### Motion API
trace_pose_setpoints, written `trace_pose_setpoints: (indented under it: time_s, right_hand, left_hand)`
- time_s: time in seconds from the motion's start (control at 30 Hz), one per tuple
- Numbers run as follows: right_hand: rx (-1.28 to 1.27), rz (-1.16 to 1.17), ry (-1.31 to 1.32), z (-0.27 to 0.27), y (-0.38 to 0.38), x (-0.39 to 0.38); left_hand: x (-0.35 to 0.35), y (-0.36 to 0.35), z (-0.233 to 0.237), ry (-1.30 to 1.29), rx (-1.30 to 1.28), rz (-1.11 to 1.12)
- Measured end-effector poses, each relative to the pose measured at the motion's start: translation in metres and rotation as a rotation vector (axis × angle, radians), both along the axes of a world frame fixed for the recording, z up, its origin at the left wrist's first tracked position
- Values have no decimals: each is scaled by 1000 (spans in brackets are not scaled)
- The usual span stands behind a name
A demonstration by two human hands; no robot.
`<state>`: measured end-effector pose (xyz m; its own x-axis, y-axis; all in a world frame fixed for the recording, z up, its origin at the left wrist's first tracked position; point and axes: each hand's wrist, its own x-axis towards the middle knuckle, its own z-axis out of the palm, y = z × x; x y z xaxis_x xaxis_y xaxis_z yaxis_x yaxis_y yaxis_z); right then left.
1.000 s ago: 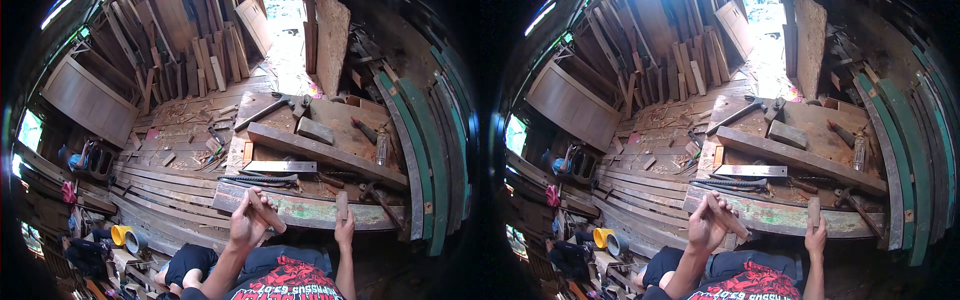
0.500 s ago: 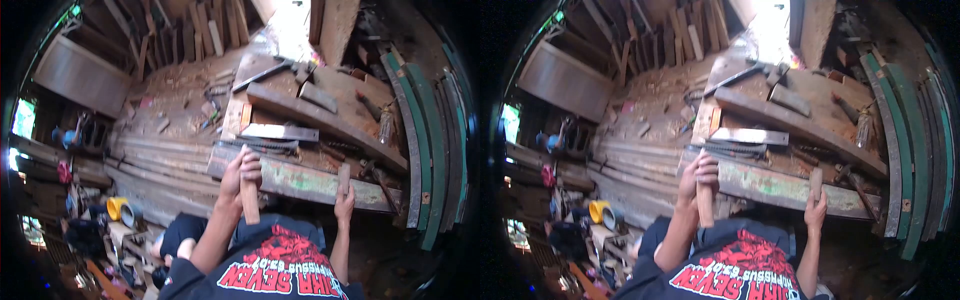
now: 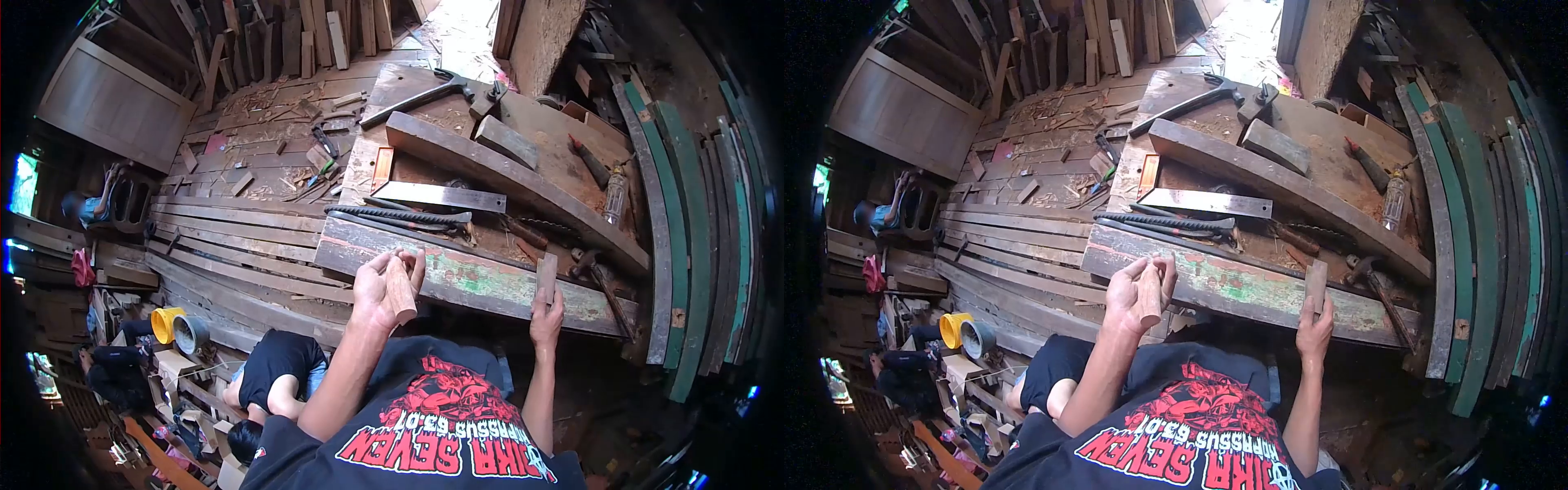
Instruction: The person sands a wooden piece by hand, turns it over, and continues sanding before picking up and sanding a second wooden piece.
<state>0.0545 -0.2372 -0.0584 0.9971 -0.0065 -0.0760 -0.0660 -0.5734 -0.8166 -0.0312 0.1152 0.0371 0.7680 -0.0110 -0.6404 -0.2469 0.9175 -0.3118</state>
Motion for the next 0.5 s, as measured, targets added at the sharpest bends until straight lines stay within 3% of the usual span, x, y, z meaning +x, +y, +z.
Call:
trace_pose_setpoints:
  time_s: [0.2,0.4,0.5]
  right_hand:
    - [-2,-8,70,10,4,1]
    - [8,15,68,17,6,2]
    - [29,-3,59,17,9,2]
  left_hand:
    - [-4,3,2,-26,43,-43]
    - [-12,-5,4,-125,347,-186]
    - [-10,-14,18,-34,511,-292]
